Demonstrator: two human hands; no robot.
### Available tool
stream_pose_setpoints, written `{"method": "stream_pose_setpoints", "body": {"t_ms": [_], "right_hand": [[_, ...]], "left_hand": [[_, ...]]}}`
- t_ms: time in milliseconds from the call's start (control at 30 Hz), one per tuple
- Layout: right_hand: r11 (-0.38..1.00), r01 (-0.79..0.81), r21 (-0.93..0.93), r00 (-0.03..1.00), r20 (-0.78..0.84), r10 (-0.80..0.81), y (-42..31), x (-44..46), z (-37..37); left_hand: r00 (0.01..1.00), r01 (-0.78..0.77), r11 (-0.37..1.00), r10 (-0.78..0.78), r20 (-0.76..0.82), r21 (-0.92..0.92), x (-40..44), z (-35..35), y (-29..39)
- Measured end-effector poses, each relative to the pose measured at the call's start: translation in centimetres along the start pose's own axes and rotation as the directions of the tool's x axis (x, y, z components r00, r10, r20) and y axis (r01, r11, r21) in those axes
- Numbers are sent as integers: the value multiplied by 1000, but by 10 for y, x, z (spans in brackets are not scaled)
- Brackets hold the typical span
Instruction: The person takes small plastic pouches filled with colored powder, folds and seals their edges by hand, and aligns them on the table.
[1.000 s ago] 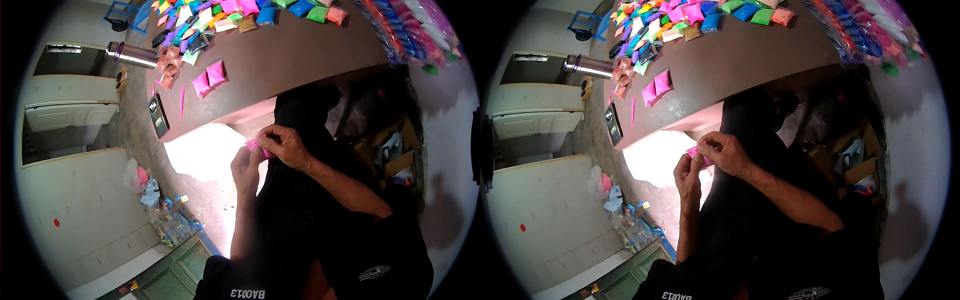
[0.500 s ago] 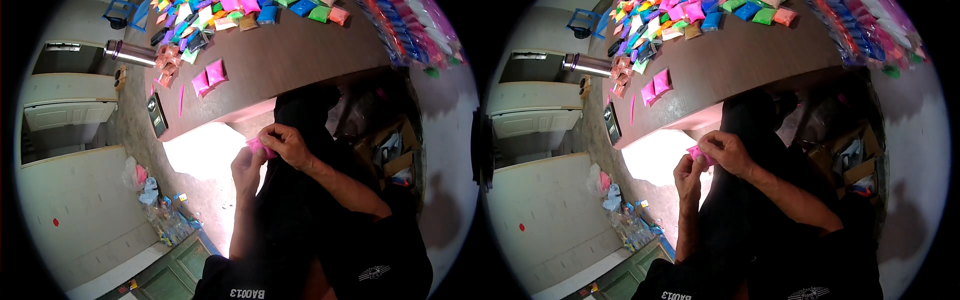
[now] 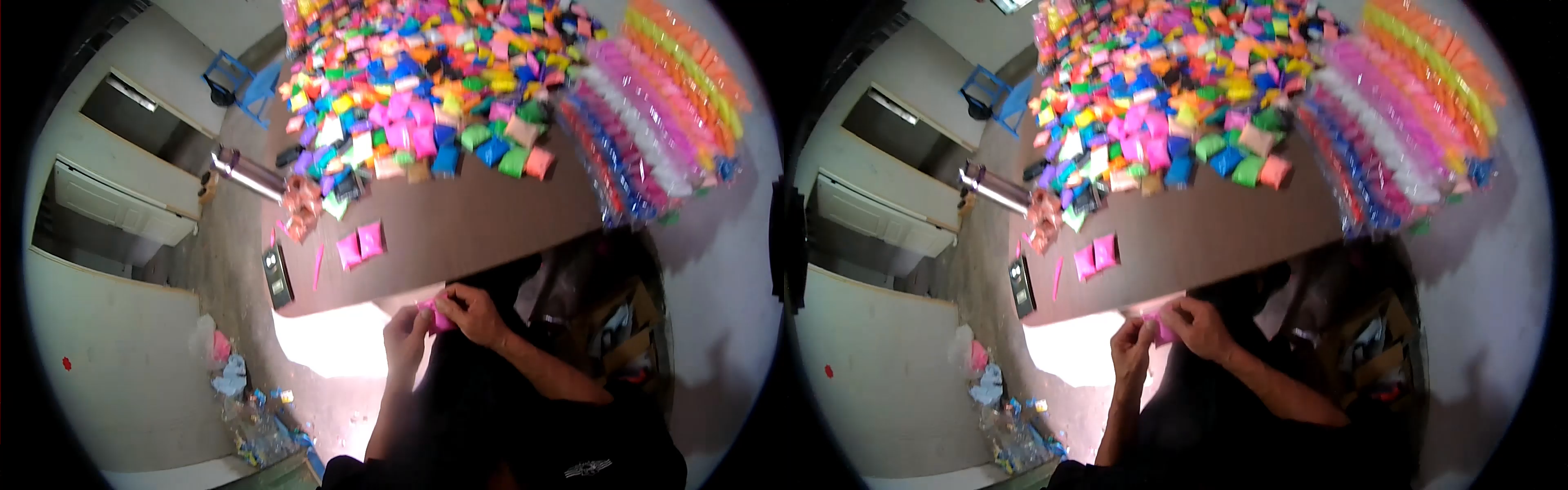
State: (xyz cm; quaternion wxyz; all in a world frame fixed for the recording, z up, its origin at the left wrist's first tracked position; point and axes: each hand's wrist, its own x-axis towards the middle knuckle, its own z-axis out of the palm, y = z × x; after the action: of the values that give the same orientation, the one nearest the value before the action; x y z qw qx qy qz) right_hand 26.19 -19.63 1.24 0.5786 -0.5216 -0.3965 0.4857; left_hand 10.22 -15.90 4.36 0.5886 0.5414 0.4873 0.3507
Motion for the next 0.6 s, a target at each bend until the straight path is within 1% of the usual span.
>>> {"method": "stream_pose_setpoints", "body": {"t_ms": [33,67,133,167,200,233,267,300,333,367,400,433,500,567,600], "right_hand": [[1000,2,-5,1000,6,-2,-7,8,-7],[999,49,-22,999,5,-49,-11,16,-14],[999,55,0,998,-24,-55,-17,30,-27],[996,87,-12,996,-23,-87,-25,38,-34],[995,99,-13,994,-45,-100,-34,45,-41],[994,108,-12,992,-66,-109,-41,52,-47],[986,155,-63,983,-86,-160,-45,59,-53],[982,175,-71,980,-83,-180,-49,65,-59],[980,170,-105,980,-89,-179,-51,70,-64],[977,164,-138,979,-97,-178,-52,75,-68],[973,183,-144,976,-93,-197,-53,80,-72],[969,169,-180,980,-78,-185,-52,83,-75],[962,165,-217,981,-61,-182,-50,92,-78],[938,171,-301,981,-34,-190,-45,100,-79],[937,178,-300,980,-32,-197,-42,103,-80]], "left_hand": [[999,-38,998,38,9,56,10,1,-6],[998,-57,998,56,26,21,18,6,-3],[994,-82,995,85,65,-58,37,22,5],[991,-88,991,98,87,-104,46,31,9],[993,-49,985,66,97,-163,56,39,13],[990,-60,988,77,120,-139,64,46,20],[988,-63,987,82,129,-148,73,53,20],[987,-62,986,84,138,-157,81,59,18],[985,-80,984,102,137,-162,87,62,18],[982,-45,988,71,174,-149,93,64,17],[977,-12,991,41,210,-134,99,65,18],[976,-31,990,59,209,-139,104,66,20],[976,18,991,11,219,-130,110,64,22],[976,2,995,19,217,-98,118,60,14],[976,-6,998,20,216,-64,123,59,11]]}}
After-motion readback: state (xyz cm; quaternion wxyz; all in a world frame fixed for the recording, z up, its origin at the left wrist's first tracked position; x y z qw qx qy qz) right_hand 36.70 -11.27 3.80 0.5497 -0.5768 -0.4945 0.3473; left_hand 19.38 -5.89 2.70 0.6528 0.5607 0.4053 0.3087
